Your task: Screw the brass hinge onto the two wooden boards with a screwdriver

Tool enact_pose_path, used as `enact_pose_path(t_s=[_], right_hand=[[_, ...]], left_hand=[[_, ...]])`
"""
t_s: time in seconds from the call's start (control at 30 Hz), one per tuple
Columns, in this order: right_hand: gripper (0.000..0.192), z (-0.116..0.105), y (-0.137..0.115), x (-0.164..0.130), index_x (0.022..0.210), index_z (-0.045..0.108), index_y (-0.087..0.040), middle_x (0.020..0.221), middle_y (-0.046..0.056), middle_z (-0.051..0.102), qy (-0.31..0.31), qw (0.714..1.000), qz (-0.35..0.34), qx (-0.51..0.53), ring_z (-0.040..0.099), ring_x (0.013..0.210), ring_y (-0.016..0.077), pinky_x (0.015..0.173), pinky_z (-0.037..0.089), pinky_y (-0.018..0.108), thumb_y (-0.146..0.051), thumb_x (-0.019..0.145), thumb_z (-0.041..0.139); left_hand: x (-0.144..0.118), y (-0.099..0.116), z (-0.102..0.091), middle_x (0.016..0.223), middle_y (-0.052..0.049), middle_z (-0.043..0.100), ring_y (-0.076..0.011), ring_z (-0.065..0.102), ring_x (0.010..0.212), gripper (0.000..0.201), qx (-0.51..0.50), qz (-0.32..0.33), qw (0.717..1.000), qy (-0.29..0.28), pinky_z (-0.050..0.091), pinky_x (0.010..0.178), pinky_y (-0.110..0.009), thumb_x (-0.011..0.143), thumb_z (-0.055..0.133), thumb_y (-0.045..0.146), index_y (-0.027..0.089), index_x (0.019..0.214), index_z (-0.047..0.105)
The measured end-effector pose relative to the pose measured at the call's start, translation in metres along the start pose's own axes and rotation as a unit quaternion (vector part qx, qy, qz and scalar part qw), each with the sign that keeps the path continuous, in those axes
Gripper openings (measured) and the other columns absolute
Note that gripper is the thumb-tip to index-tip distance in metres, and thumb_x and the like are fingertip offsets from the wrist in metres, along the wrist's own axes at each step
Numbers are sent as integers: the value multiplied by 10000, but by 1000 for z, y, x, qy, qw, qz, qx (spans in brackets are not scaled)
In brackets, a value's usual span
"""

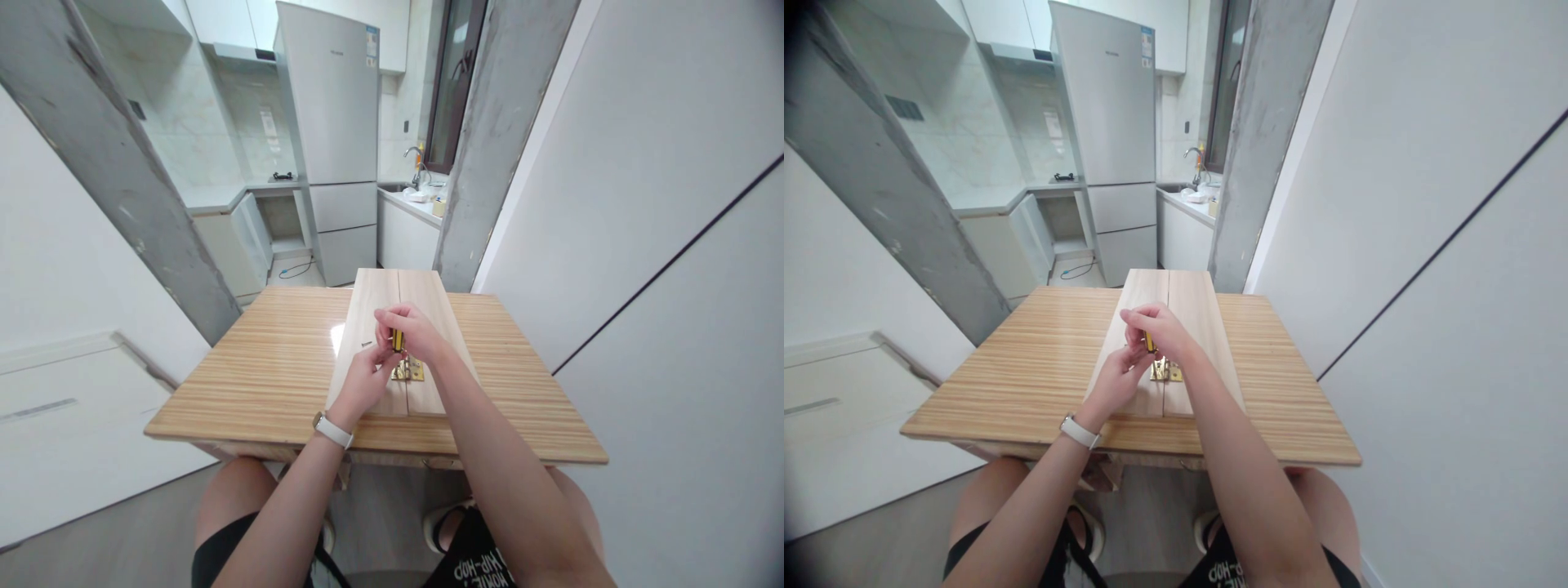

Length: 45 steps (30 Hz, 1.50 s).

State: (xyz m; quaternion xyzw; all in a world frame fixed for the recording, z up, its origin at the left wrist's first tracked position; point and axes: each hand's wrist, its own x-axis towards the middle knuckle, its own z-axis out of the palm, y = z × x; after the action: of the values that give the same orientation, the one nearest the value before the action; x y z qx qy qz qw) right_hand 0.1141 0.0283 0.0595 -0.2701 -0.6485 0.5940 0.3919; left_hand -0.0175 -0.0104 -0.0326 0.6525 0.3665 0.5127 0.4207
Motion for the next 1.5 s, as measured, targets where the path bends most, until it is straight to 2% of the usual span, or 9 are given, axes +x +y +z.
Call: enact_pose_path(t_s=[0.17,0.4,0.57,0.67,0.9,1.03,1.13,1.33,1.5], right_hand=[[650,-12,-2,4,441,400,-205,383,-60,352,-118,992,46,28,277,375,61,409,210,245,-565,902,683],[644,11,15,6,480,331,-238,395,-81,282,169,983,-13,68,220,368,66,393,129,274,-607,886,667],[608,36,24,0,537,344,-237,472,-39,354,489,864,-82,-87,327,452,105,450,243,293,-606,1002,474],[592,50,26,-1,561,330,-241,497,-31,362,546,826,-88,-112,339,478,118,469,270,300,-592,1031,403],[540,11,9,-7,527,530,-189,489,-10,517,147,987,-49,-51,443,466,105,478,341,260,-545,911,659],[573,-15,-5,-8,479,540,-181,433,-5,516,-80,996,13,-48,423,404,96,419,302,245,-550,892,686],[648,-15,-4,-3,429,421,-207,375,-43,396,-105,994,40,3,330,362,75,395,261,242,-573,899,674],[646,10,14,4,458,358,-234,384,-62,311,143,989,-22,16,253,371,78,392,159,278,-587,929,623],[610,42,18,1,538,300,-247,480,-45,290,454,879,-82,-119,273,462,110,446,193,309,-603,1000,477]], left_hand=[[3,5,0,1075,-113,784,-259,725,1003,267,-22,-1,999,-28,573,906,-376,967,647,349,144,1112,738],[6,4,1,1089,-115,776,-241,722,1032,221,-35,-8,998,-41,564,921,-343,975,621,302,140,1096,710],[6,-1,5,1165,-118,762,-235,714,1058,252,-39,17,998,-35,558,959,-344,944,614,218,150,1169,709],[4,0,4,1192,-105,758,-236,700,1091,276,-17,32,999,-27,548,983,-342,912,618,168,160,1170,715],[7,1,-2,1090,-112,775,-246,721,1037,210,-37,3,999,-32,567,916,-341,966,637,308,129,1049,707],[7,-1,-2,1043,-115,779,-248,727,1016,255,-57,-2,997,-55,564,935,-363,977,639,365,125,1028,708],[9,-1,-3,1124,-129,770,-250,719,1062,275,-68,-2,996,-60,551,976,-375,980,635,344,120,1121,707],[10,-1,-2,1132,-125,769,-240,714,1061,239,-57,-3,997,-42,558,959,-355,978,617,296,126,1115,713],[4,2,2,1150,-104,770,-231,715,1043,274,-7,22,999,-23,559,938,-332,904,620,147,149,1156,726]])
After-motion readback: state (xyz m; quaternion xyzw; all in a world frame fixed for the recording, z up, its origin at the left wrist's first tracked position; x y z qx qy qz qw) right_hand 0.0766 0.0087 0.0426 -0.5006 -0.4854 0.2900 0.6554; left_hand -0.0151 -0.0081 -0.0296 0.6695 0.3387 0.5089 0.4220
